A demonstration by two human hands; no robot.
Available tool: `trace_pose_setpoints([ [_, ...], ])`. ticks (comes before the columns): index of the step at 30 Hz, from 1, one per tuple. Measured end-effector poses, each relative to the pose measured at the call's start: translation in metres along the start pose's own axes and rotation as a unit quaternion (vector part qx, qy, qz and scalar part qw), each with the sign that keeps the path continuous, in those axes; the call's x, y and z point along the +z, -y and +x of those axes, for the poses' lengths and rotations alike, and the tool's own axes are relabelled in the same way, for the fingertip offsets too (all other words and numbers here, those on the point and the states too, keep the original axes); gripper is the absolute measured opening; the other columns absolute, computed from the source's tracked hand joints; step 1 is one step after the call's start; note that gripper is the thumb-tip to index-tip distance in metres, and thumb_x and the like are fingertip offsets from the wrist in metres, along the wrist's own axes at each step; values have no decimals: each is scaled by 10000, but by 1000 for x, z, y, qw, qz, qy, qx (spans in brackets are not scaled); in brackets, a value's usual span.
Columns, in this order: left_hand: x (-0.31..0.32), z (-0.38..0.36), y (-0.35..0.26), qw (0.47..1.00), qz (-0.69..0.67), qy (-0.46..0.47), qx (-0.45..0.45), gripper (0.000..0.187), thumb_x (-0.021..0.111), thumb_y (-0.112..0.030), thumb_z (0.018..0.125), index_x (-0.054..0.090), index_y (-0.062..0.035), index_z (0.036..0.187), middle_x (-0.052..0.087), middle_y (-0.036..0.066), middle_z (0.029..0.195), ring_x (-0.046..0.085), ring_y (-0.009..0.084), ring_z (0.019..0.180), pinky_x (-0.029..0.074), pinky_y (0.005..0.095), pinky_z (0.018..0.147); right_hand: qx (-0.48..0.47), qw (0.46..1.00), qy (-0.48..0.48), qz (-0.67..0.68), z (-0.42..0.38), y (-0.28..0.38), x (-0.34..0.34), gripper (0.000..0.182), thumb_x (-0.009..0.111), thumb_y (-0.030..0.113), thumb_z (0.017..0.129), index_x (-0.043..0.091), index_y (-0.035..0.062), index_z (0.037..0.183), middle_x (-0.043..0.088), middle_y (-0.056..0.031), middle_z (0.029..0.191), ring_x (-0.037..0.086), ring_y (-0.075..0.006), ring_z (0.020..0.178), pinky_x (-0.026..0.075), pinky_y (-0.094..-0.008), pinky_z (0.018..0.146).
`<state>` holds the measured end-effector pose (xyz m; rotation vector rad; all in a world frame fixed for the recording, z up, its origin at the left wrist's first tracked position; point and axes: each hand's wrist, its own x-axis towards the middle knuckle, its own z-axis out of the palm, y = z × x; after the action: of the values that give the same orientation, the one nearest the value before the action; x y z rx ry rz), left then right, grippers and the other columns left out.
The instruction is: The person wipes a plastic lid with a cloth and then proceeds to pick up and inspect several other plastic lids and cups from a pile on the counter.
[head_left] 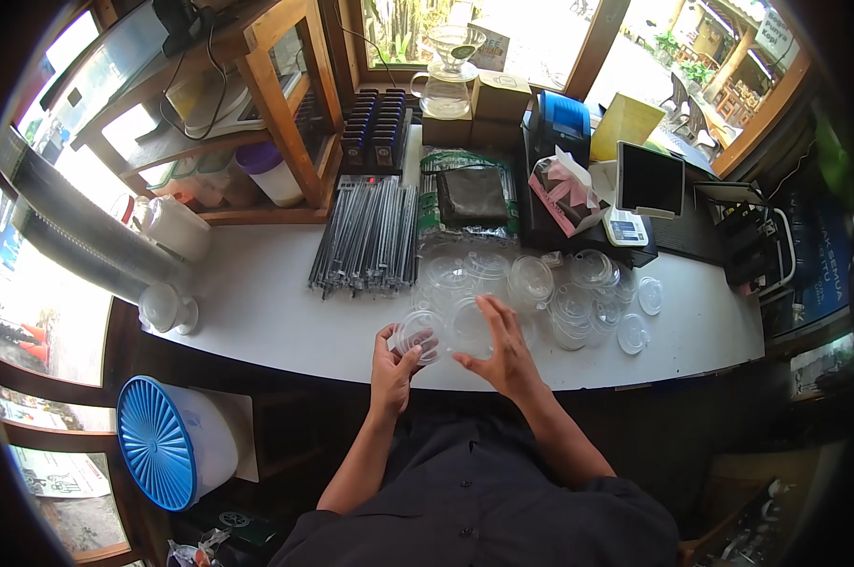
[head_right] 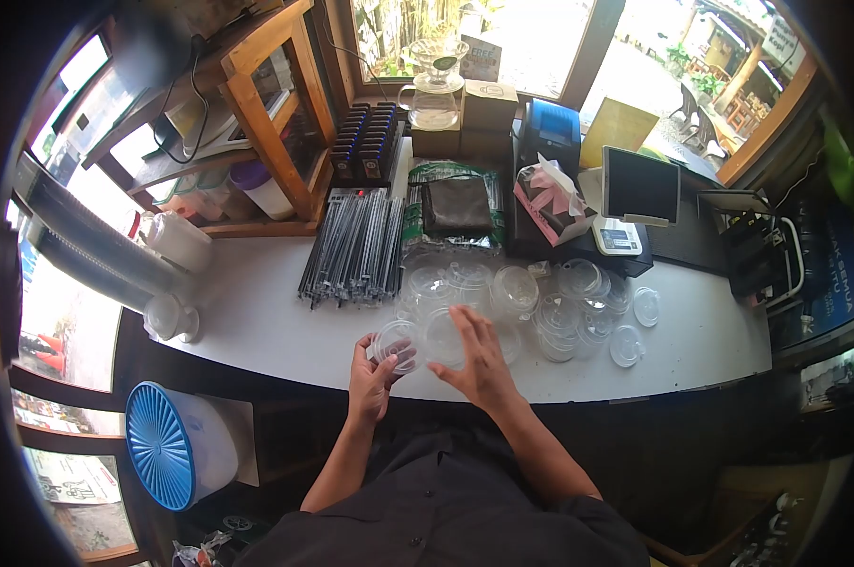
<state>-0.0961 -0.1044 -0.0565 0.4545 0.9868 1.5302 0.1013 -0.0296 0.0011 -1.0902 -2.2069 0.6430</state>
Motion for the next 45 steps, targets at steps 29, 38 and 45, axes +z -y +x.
trace_pose_setpoints([
  [29,23,-12,-7,990,129,29,53,383,597,-29,953,378,29,1262,631,194,1152,700,238,1046,603,342,896,-56,995,59,65,-10,19,21,870,842,208,805,382,-6,1512,437,-220,1511,435,-394,1386,406,-461,1133],
  [38,13,-4,2,995,65,-11,74,369,582,-5,944,381,41,1250,659,222,1141,716,253,1014,576,354,945,92,992,-61,-59,-23,-38,-1,718,845,310,817,510,37,1391,492,-208,1381,473,-412,1291,408,-477,1096],
  [45,6,-3,9,995,89,3,52,370,575,-5,947,377,43,1255,655,219,1153,709,249,1034,574,359,948,127,975,57,-174,-43,-55,-15,790,868,322,780,507,111,1450,426,-173,1455,437,-395,1339,402,-476,1123],
])
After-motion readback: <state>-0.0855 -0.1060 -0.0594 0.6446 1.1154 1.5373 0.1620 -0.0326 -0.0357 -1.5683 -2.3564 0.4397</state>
